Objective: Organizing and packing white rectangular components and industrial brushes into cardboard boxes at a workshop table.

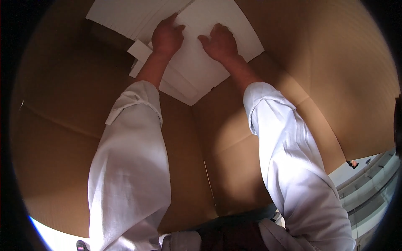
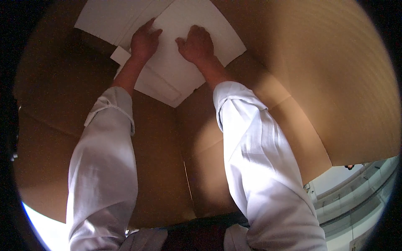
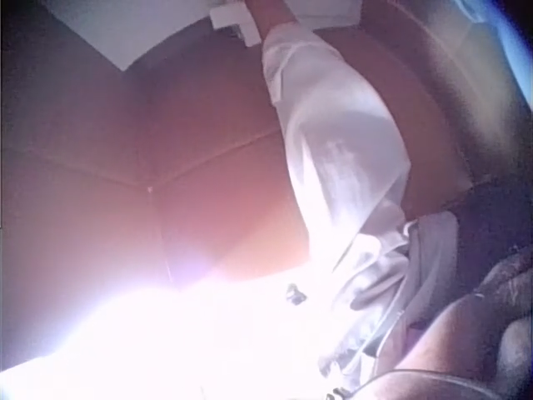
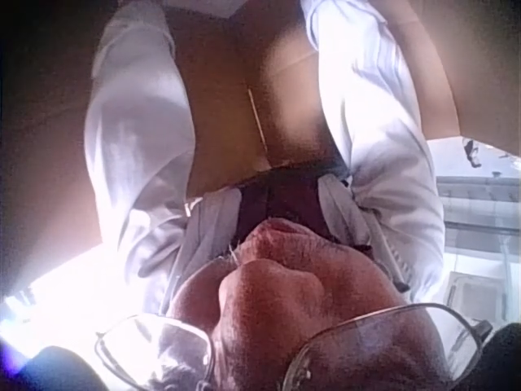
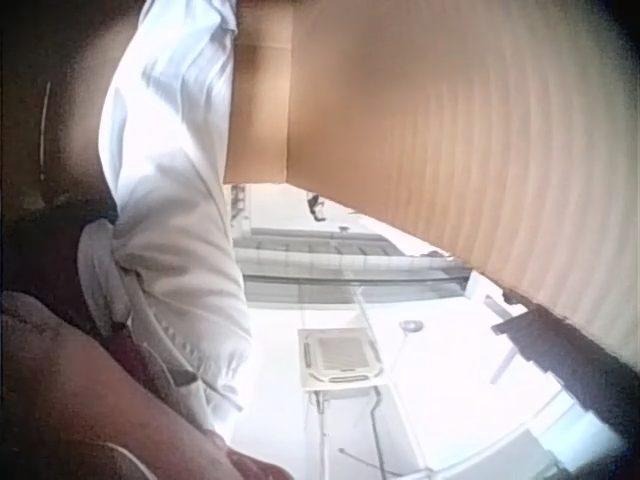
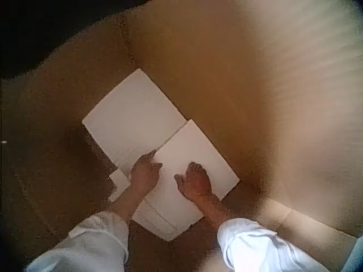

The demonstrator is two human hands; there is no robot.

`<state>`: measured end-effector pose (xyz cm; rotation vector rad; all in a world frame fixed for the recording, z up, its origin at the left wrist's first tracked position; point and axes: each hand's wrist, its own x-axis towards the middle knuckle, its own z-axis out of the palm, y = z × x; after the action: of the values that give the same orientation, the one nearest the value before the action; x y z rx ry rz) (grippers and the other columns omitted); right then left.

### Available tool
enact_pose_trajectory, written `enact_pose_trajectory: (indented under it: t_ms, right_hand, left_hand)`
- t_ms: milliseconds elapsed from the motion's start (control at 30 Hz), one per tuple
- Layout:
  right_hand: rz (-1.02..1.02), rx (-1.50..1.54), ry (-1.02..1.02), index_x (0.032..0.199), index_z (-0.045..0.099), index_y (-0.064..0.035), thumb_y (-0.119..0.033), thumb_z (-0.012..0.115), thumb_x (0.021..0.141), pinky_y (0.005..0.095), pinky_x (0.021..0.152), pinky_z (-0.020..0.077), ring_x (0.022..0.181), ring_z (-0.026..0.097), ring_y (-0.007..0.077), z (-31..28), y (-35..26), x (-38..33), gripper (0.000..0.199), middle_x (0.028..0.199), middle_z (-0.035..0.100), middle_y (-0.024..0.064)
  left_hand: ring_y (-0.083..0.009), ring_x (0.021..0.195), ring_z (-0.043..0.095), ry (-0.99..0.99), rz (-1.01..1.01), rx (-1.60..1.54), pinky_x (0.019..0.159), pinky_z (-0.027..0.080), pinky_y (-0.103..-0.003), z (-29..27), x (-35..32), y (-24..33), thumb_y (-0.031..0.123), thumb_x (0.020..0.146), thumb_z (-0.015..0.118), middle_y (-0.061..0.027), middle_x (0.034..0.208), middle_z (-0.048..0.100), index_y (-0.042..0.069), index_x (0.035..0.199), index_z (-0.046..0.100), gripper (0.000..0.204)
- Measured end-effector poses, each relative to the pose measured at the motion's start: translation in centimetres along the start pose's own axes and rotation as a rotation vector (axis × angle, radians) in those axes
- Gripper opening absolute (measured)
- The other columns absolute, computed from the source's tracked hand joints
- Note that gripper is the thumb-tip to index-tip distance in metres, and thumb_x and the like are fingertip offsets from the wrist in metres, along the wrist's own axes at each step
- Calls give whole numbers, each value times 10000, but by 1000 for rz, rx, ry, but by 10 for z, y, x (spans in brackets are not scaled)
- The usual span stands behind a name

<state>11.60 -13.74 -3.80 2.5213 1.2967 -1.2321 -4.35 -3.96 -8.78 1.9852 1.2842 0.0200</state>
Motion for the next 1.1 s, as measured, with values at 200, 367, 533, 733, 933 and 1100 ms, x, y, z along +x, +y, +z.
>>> enact_pose_trajectory:
  t_ms: [200, 367, 533, 733, 933, 1100]
  right_hand:
    - [-12, -32, 80, 1191, 566, 101, -424, 688, 891, 478, 1008, 473, 1125, 603, 421, 1, 6, 0, 617, 1186, 622, 285]
    - [-58, -112, 148, 1080, 598, 85, -468, 668, 891, 466, 958, 490, 1083, 609, 397, 9, 24, 0, 589, 1106, 631, 264]
    - [33, -2, 36, 1221, 573, 93, -419, 673, 898, 473, 1016, 476, 1115, 615, 414, -8, 2, 14, 614, 1200, 626, 271]
    - [46, -31, 82, 1220, 575, 84, -422, 663, 903, 466, 1037, 462, 1175, 584, 405, -10, -1, 11, 603, 1234, 612, 271]
    - [32, -51, 109, 1106, 581, 69, -438, 677, 891, 459, 958, 497, 1105, 606, 371, -13, 14, 13, 559, 1122, 634, 245]
    - [51, -6, 54, 1159, 573, 73, -410, 668, 902, 469, 992, 477, 1150, 584, 393, -17, 5, 10, 556, 1184, 615, 261]
  left_hand:
    - [-367, 1152, 637, -97, 46, 21, 1009, 494, -436, -14, 8, 3, 339, 949, 655, -226, 1224, 672, 45, 1374, 580, 522]
    - [-376, 1052, 662, -464, 92, 585, 924, 529, -481, -47, 9, 11, 463, 1013, 516, -213, 1124, 693, 18, 1224, 655, 511]
    - [-340, 1069, 669, -497, -6, 519, 899, 539, -453, -50, 13, -6, 529, 968, 550, -165, 1148, 699, 34, 1081, 712, 534]
    - [-350, 1088, 658, -499, -57, 430, 911, 537, -466, -54, 16, -14, 484, 921, 638, -168, 1136, 697, 31, 1157, 678, 512]
    - [-360, 1104, 648, -466, 33, 456, 917, 534, -457, -56, 13, -19, 421, 916, 659, -192, 1159, 685, 26, 1202, 651, 488]
    - [-374, 1117, 639, -583, -157, 379, 942, 524, -442, -71, 6, -31, 454, 879, 695, -213, 1195, 669, 18, 1170, 674, 524]
